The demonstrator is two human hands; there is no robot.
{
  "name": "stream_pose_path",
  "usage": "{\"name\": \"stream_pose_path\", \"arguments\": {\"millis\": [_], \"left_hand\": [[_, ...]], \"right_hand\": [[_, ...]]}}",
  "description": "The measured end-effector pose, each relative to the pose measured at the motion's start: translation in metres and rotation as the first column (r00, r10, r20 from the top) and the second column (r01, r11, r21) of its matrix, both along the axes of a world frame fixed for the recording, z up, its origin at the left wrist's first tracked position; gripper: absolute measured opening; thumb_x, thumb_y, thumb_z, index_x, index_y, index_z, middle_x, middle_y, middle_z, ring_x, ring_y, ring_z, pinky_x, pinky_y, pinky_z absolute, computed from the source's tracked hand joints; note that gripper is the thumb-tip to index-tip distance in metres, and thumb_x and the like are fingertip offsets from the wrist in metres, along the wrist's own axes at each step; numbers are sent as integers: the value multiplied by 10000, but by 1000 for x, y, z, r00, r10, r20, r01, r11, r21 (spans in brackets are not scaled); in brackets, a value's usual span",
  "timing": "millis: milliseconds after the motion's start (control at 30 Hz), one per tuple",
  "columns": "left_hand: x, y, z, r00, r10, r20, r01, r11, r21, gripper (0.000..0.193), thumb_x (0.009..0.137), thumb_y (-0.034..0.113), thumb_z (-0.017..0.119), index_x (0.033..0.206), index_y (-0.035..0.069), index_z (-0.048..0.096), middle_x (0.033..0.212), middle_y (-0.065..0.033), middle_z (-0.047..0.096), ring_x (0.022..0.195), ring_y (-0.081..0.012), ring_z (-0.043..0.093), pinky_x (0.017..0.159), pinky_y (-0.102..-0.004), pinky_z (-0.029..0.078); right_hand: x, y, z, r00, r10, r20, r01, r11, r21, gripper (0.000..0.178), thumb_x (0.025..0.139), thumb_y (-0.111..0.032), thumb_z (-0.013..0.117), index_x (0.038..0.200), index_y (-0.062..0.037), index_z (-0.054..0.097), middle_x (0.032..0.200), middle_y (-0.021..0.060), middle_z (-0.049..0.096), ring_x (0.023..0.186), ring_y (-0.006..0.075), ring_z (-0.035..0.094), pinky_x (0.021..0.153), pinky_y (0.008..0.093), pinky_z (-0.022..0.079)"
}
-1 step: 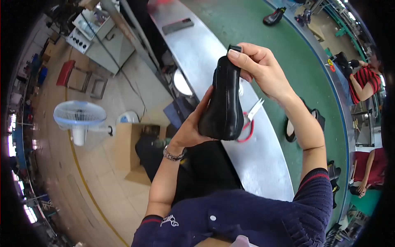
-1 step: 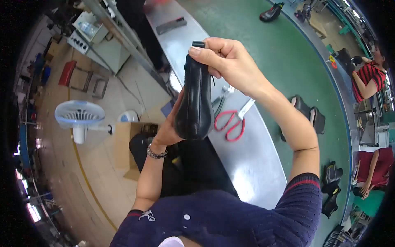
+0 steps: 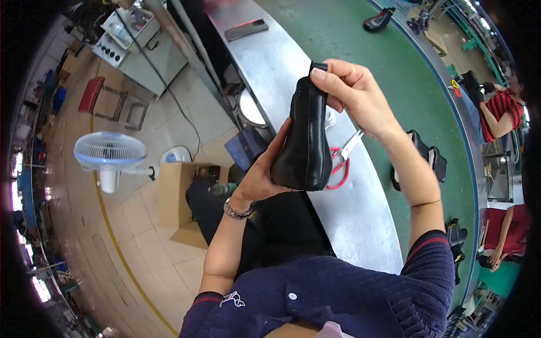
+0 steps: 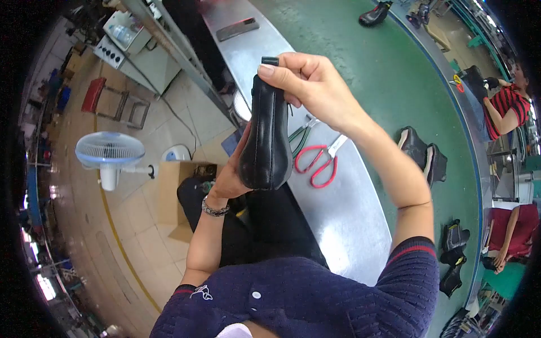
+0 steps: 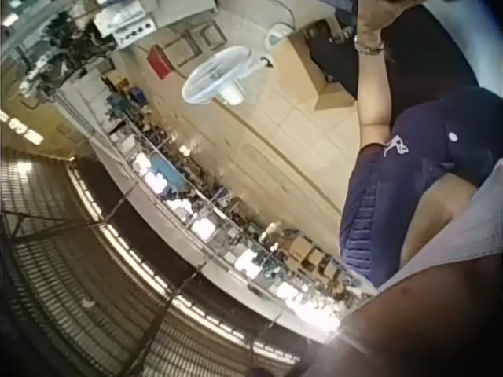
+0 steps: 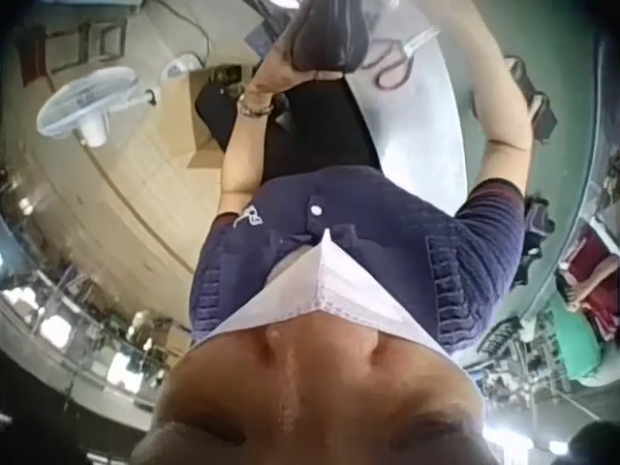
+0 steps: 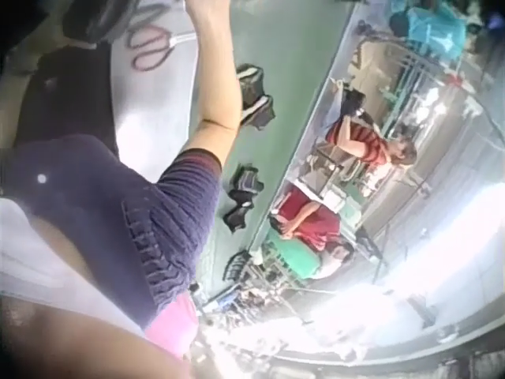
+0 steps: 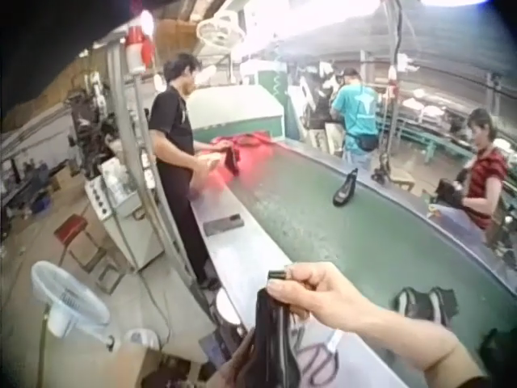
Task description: Manually assembling and finishing leather shoes using pliers, hammers, and adhesive in a factory setting.
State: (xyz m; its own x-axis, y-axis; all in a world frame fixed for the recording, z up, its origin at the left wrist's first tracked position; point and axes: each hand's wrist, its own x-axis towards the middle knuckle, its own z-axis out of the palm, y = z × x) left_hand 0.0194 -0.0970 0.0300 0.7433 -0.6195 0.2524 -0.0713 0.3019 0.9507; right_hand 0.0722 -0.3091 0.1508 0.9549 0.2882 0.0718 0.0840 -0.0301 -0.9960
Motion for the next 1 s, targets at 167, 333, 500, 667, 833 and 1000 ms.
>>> {"name": "stream_pose_path", "arguments": {"millis": [167, 333, 500, 667, 833, 1000], "left_hand": [[-52, 39, -43, 984, 173, 31, -175, 980, 93, 1154, 641, 6, 838, 1516, 28, 87, 1569, -94, 196, 1410, -172, 252, 1137, -316, 218], [-115, 85, -40, 923, 357, -144, -312, 913, 262, 1077, 642, -43, 815, 1502, 24, 171, 1525, -106, 278, 1381, -197, 304, 1134, -337, 240], [-192, 157, -67, 581, 518, -628, -557, 815, 157, 598, 727, -45, 701, 1284, 7, 490, 1118, -56, 613, 1028, -179, 595, 962, -342, 443], [-213, 196, -63, 402, 636, -659, -683, 688, 247, 571, 908, 312, 633, 1330, -32, 460, 1296, -133, 557, 1169, -253, 551, 1010, -380, 431], [-201, 195, -65, 271, 579, -769, -608, 723, 329, 627, 871, 302, 697, 1351, -10, 441, 1266, -91, 558, 1118, -191, 549, 964, -340, 436], [-170, 169, -36, 417, 582, -698, -533, 778, 331, 678, 896, 340, 662, 1416, 20, 367, 1319, -101, 518, 1184, -175, 493, 1007, -303, 380]], "right_hand": [[-10, 12, -67, 962, -271, 22, 272, 959, -79, 319, 959, -330, 566, 1015, -26, 645, 677, 18, 606, 608, 54, 561, 566, 198, 432], [-21, -9, -189, 942, -328, 67, 163, 275, -948, 682, 886, -565, 508, 1268, 0, 525, 965, 280, 658, 959, 395, 643, 845, 474, 499], [-18, 16, -224, 907, -404, 119, 207, 183, -961, 889, 818, -620, 580, 1402, 11, 356, 1070, 294, 626, 1037, 383, 619, 867, 441, 498], [-1, 28, -222, 895, -416, 159, 241, 152, -958, 1052, 731, -499, 738, 1432, 85, 215, 1087, 311, 611, 1017, 390, 621, 858, 419, 509], [13, -10, -249, 855, -488, 173, 379, 363, -851, 571, 703, -337, 753, 1025, 102, 582, 879, 233, 678, 830, 321, 678, 729, 381, 519], [-17, 0, -205, 713, -401, -576, 438, 895, -80, 304, 808, -214, 670, 946, 51, 614, 827, 129, 664, 639, 106, 598, 438, 203, 398]]}}
